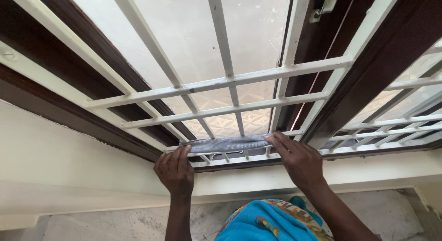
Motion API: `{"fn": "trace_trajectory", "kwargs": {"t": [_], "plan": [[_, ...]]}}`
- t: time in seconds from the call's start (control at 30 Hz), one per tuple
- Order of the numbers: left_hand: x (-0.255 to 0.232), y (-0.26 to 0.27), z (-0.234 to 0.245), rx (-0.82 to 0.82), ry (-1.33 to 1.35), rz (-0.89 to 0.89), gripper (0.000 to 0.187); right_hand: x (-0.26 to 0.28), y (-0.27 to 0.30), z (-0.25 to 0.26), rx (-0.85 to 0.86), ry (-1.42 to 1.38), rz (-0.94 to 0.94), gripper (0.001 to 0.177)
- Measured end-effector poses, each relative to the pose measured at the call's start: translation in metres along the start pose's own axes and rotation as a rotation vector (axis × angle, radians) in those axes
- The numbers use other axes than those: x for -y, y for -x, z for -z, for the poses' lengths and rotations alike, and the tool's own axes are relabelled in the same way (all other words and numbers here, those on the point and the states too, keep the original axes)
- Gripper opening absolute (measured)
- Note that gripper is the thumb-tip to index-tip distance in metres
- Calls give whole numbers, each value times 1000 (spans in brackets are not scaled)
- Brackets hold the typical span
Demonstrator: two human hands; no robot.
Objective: The person wipes the horizontal and vertical bars of a window grill and the window frame with a gray cloth.
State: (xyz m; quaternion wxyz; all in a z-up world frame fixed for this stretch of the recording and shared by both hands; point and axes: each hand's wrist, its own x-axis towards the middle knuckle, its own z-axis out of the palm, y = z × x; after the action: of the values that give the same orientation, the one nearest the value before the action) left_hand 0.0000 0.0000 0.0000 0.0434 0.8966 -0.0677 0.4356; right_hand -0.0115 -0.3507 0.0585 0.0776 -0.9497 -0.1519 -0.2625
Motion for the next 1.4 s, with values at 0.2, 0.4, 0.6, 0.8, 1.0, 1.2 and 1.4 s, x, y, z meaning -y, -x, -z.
{"fn": "trace_trajectory", "kwargs": {"t": [0.2,0.4,0.6,0.8,1.0,1.2,1.4], "plan": [[-46,-23,10,2,138,-120,41,-16,3,37,61,43,-195,45],[-32,-26,21,23,15,-105,41,2,-3,44,73,-2,-163,54],[22,-16,30,-41,-171,38,30,43,-22,11,18,-130,70,45],[17,-18,29,-51,-185,48,32,42,-25,18,12,-136,50,43],[-36,-21,11,24,71,-96,37,3,-7,42,164,73,-248,48],[-39,-26,19,28,45,-132,36,5,-3,44,-4,13,-236,47],[17,-15,21,-30,-125,3,33,38,-21,12,-47,-67,19,48]]}}
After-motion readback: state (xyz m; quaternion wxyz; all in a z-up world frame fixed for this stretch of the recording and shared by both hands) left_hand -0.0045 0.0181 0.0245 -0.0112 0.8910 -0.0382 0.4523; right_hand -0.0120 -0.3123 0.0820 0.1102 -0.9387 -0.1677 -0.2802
